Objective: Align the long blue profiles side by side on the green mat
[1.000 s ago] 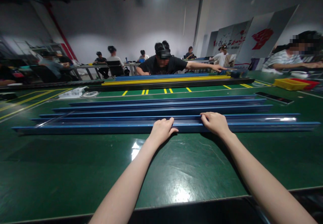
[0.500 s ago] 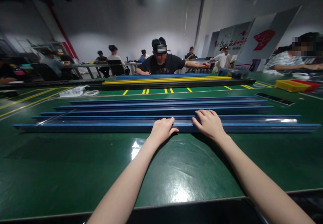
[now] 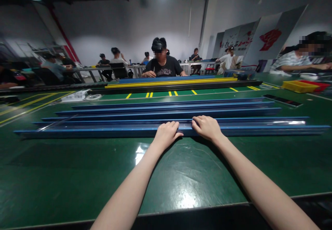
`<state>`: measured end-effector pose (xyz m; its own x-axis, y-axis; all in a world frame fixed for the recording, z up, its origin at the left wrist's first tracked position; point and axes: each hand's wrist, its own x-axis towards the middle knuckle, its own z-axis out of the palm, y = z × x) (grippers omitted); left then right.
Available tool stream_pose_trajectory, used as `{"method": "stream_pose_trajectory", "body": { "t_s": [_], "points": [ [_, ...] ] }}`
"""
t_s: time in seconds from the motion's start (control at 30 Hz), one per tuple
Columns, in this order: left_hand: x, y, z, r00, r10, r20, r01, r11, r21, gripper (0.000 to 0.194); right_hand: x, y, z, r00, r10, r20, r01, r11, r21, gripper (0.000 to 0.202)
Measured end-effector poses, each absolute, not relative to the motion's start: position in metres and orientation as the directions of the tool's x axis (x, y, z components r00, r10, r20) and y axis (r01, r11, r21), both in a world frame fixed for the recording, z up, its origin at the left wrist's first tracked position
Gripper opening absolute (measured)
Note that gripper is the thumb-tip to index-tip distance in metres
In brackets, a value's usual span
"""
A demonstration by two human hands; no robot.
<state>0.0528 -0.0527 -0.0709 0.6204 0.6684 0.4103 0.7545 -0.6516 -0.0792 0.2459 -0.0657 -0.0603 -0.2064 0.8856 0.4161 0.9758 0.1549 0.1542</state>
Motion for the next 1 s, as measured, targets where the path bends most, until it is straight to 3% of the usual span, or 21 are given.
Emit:
{"method": "stream_pose_trajectory", "body": {
  "t_s": [0.4, 0.73, 1.0],
  "points": [
    [0.051, -0.053, -0.068, 0.625, 0.649, 0.434, 0.744, -0.663, -0.081, 0.035, 0.284, -0.066, -0.065, -0.079, 0.898, 0.434, 0.991, 0.023, 0.132, 0.039],
    [0.052, -0.055, -0.066, 0.641, 0.608, 0.47, 0.727, -0.677, -0.115, 0.024, 0.299, -0.069, -0.066, -0.045, 0.895, 0.443, 0.993, -0.009, 0.12, 0.039],
    [0.054, -0.055, -0.064, 0.546, 0.698, 0.464, 0.771, -0.635, 0.048, 0.023, 0.299, -0.069, -0.065, -0.043, 0.908, 0.416, 0.994, -0.002, 0.107, 0.04]
  ]
}}
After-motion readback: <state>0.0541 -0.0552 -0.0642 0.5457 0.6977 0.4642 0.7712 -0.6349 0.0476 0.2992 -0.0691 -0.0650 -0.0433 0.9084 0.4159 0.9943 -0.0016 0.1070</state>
